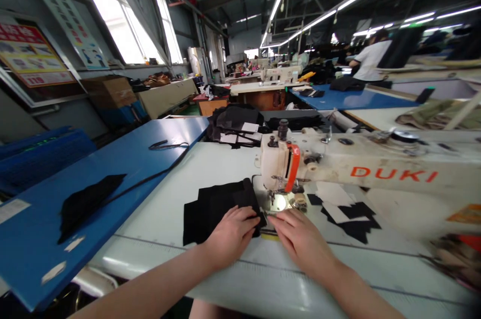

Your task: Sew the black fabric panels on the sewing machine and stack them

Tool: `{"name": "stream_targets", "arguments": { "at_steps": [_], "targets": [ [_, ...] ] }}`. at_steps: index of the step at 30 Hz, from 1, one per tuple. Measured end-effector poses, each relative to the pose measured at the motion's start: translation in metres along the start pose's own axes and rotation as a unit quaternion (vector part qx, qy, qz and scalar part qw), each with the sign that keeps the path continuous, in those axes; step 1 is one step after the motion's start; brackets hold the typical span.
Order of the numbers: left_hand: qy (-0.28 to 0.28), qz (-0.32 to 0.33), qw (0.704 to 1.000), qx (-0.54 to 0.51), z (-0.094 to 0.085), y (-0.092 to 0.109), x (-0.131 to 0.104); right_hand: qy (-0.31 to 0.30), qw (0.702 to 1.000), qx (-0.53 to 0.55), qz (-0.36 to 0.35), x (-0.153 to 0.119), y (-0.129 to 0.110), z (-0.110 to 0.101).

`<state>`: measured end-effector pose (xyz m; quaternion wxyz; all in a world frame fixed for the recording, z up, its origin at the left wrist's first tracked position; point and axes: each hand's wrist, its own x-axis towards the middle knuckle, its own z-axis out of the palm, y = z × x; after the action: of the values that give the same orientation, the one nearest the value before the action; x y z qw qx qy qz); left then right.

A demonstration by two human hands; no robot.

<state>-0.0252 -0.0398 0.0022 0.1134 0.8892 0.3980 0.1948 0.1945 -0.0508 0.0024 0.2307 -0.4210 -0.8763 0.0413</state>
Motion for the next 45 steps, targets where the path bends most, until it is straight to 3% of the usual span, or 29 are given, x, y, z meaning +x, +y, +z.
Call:
{"name": "stream_targets", "arguments": {
  "at_steps": [4,10,13,17,22,25,27,30,34,36,37,40,42,43,45],
  "targets": [
    [-0.005,-0.018,1.000,-0.006,-0.004,0.008,-0.011,-0.034,0.999,-0.001,-0.011,0.002,-0.018,0.004],
    [0.005,-0.021,1.000,0.005,-0.015,0.010,-0.023,-0.043,0.999,-0.009,0.000,-0.001,-0.023,-0.001],
    [0.007,-0.046,0.999,0.026,-0.028,0.001,-0.050,-0.033,0.999,0.003,0.002,-0.003,-0.022,-0.002],
    [-0.078,-0.068,0.995,0.014,-0.045,-0.013,-0.100,-0.025,0.999,0.038,0.007,-0.005,-0.019,-0.001],
    [-0.106,-0.051,0.993,-0.006,-0.064,-0.005,-0.137,-0.037,0.989,0.143,0.030,-0.008,-0.037,0.003],
    [-0.077,-0.127,0.986,-0.080,-0.086,0.007,-0.132,-0.116,0.951,0.281,0.047,-0.005,-0.064,-0.006],
    [-0.045,-0.216,0.963,-0.157,-0.109,0.015,-0.121,-0.159,0.897,0.398,0.107,0.003,-0.083,-0.017],
    [-0.006,-0.294,0.910,-0.291,-0.145,0.024,-0.107,-0.127,0.790,0.546,0.248,0.021,-0.103,-0.033],
    [-0.011,-0.326,0.775,-0.541,-0.176,0.028,-0.109,-0.043,0.668,0.668,0.325,0.040,-0.114,-0.036],
    [-0.013,-0.339,0.716,-0.610,-0.180,0.023,-0.117,-0.026,0.626,0.706,0.330,0.043,-0.115,-0.030],
    [-0.009,-0.347,0.701,-0.623,-0.179,0.020,-0.121,-0.019,0.612,0.718,0.332,0.044,-0.115,-0.027],
    [0.023,-0.374,0.684,-0.625,-0.171,0.011,-0.131,-0.002,0.591,0.733,0.337,0.043,-0.110,-0.014],
    [0.047,-0.387,0.676,-0.625,-0.166,0.007,-0.134,-0.009,0.599,0.725,0.339,0.044,-0.106,-0.005],
    [0.056,-0.389,0.671,-0.629,-0.165,0.007,-0.135,-0.010,0.616,0.709,0.344,0.044,-0.105,-0.001],
    [0.068,-0.382,0.669,-0.634,-0.165,0.009,-0.134,0.015,0.685,0.636,0.354,0.043,-0.105,0.007]
  ]
}}
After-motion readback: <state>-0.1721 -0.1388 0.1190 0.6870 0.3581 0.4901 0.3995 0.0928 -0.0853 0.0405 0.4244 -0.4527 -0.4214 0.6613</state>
